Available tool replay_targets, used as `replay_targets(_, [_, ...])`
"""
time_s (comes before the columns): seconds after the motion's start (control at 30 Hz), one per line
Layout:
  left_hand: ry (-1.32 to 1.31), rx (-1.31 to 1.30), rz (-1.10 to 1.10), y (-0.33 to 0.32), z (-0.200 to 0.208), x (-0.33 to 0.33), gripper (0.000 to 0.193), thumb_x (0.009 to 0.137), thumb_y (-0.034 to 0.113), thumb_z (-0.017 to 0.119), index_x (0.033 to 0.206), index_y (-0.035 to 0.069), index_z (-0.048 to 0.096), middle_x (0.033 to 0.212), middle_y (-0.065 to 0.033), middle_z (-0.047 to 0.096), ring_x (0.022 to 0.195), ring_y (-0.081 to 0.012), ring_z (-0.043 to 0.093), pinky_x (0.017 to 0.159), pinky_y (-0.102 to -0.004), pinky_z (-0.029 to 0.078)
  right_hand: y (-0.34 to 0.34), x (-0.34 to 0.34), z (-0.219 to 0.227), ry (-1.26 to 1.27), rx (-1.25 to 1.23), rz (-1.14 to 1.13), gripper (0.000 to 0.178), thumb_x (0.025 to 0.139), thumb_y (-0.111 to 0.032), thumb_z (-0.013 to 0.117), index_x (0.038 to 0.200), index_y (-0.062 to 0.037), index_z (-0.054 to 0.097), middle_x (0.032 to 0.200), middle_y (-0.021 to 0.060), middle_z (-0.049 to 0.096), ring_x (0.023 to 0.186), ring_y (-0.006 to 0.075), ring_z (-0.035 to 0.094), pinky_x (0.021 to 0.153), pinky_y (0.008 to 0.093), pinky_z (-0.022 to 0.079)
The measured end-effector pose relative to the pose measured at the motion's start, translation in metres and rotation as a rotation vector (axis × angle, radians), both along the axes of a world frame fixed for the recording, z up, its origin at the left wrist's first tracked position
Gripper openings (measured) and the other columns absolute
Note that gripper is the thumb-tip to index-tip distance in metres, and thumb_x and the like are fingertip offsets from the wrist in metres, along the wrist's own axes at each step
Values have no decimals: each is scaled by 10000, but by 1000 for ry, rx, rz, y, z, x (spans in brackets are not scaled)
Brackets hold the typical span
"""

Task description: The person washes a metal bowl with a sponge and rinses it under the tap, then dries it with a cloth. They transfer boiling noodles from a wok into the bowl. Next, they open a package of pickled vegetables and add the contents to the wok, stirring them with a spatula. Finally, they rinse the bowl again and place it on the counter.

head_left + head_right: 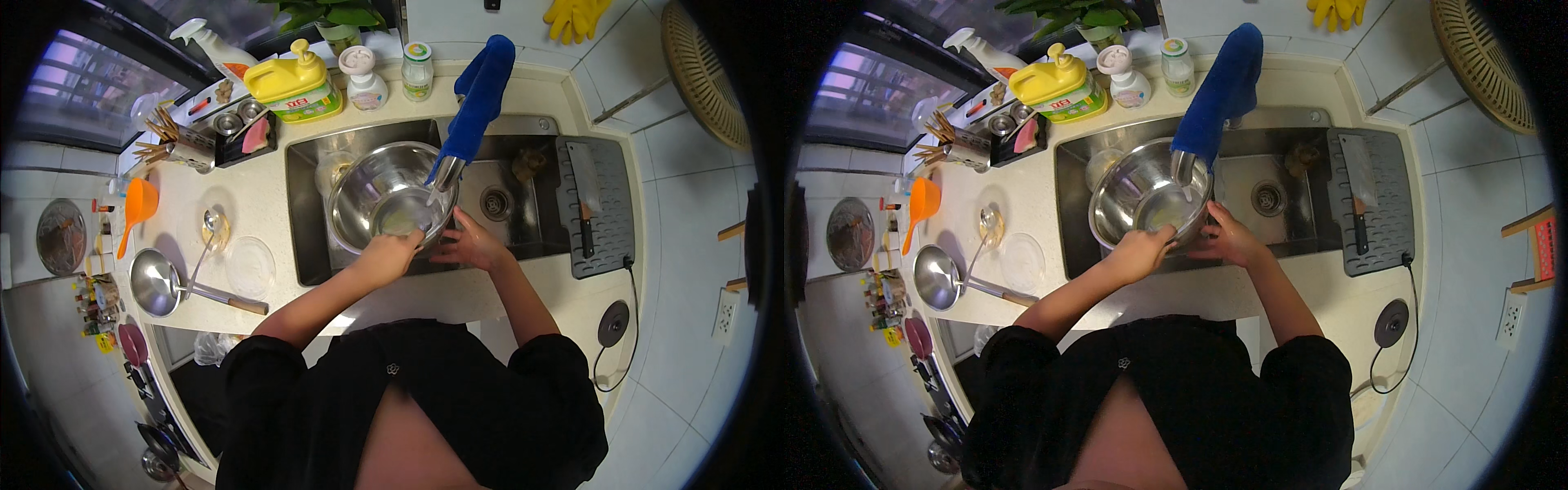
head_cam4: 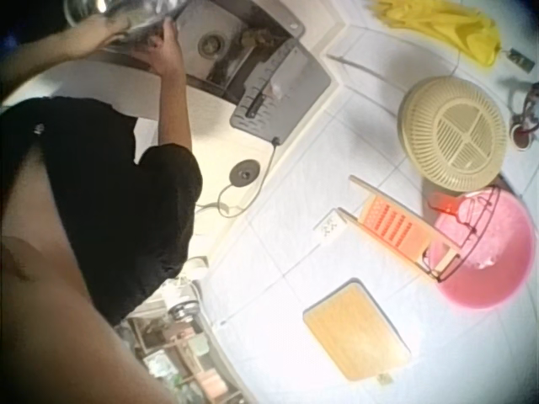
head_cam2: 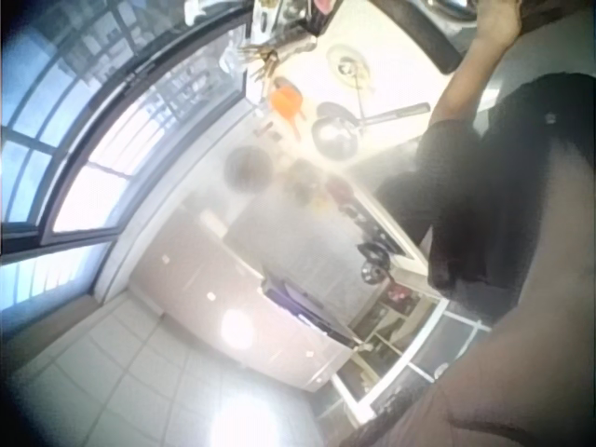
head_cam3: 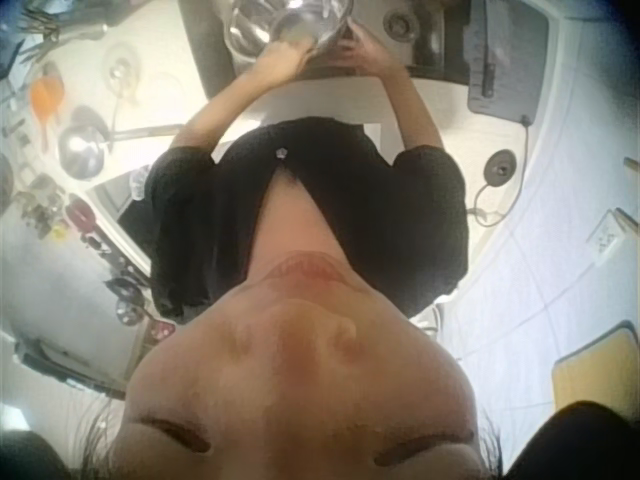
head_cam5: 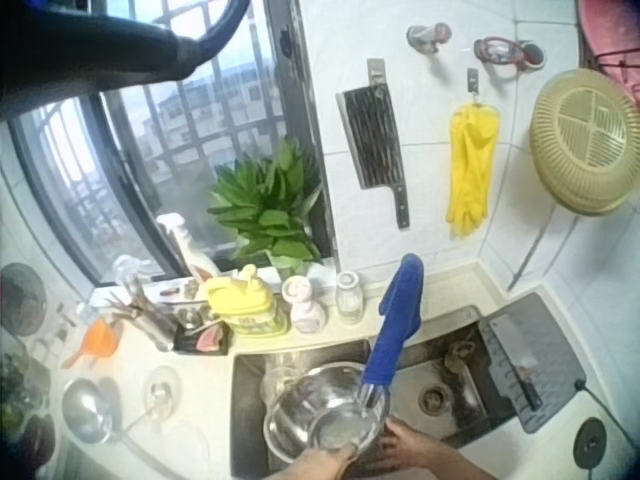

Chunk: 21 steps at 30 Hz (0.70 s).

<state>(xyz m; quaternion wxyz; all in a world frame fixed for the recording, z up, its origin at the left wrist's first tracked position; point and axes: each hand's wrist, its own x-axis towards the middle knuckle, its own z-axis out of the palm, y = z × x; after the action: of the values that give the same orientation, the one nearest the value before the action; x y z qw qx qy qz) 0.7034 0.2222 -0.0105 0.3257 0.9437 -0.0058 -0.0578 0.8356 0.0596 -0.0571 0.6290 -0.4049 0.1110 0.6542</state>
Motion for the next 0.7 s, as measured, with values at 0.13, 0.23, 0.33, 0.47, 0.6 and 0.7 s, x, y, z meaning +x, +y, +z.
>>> replay_targets(0.13, [-33, 39, -89, 2, 10, -9, 164, 801, 148, 510, 878, 21, 441, 596, -169, 559, 583, -350, 569, 513, -426, 439, -2, -2, 20, 62, 82, 49, 586, 856, -458, 413, 1248, -40, 289, 1169, 224, 418, 963, 368, 537, 736, 340, 518])
replay_targets(0.23, [-27, 24, -131, 0, -4, -13, 151, 788, 140, 527, 863, 28, 459, 608, -161, 567, 587, -354, 569, 514, -431, 436, 3, -16, 18, 39, -21, 26, 470, 846, -354, 438, 1167, -13, 390, 1049, 149, 532, 916, 275, 579, 731, 306, 517])
replay_targets(0.33, [91, 13, -268, -3, 5, -5, 214, 782, 190, 565, 889, 36, 461, 657, -184, 566, 633, -362, 567, 541, -444, 436, -10, -26, -15, 3, 15, -30, 390, 803, -241, 501, 1116, -20, 428, 981, 141, 541, 876, 255, 585, 737, 331, 528])
replay_targets(0.47, [537, -1037, 25, 16, -1, 24, 295, 800, 289, 575, 950, 44, 506, 725, -67, 574, 665, -198, 563, 600, -305, 444, -17, -40, -1, -22, -90, -75, 267, 730, -145, 510, 958, -9, 531, 942, 95, 573, 811, 199, 585, 726, 320, 504])
replay_targets(0.6, [556, -1891, 729, 24, -84, 88, 82, 832, 131, 465, 876, 70, 497, 692, -34, 509, 582, -126, 463, 532, -269, 409, -17, -43, 2, -80, -101, -108, 248, 706, -106, 505, 936, -23, 550, 902, 96, 587, 785, 197, 580, 696, 320, 501])
replay_targets(0.7, [572, -2179, 496, 15, -108, 118, 52, 813, 63, 449, 853, 71, 481, 661, -23, 483, 534, -125, 424, 503, -244, 391, -17, -42, -5, -82, -123, -108, 252, 690, -91, 500, 927, -17, 542, 897, 100, 582, 790, 214, 581, 703, 351, 507])
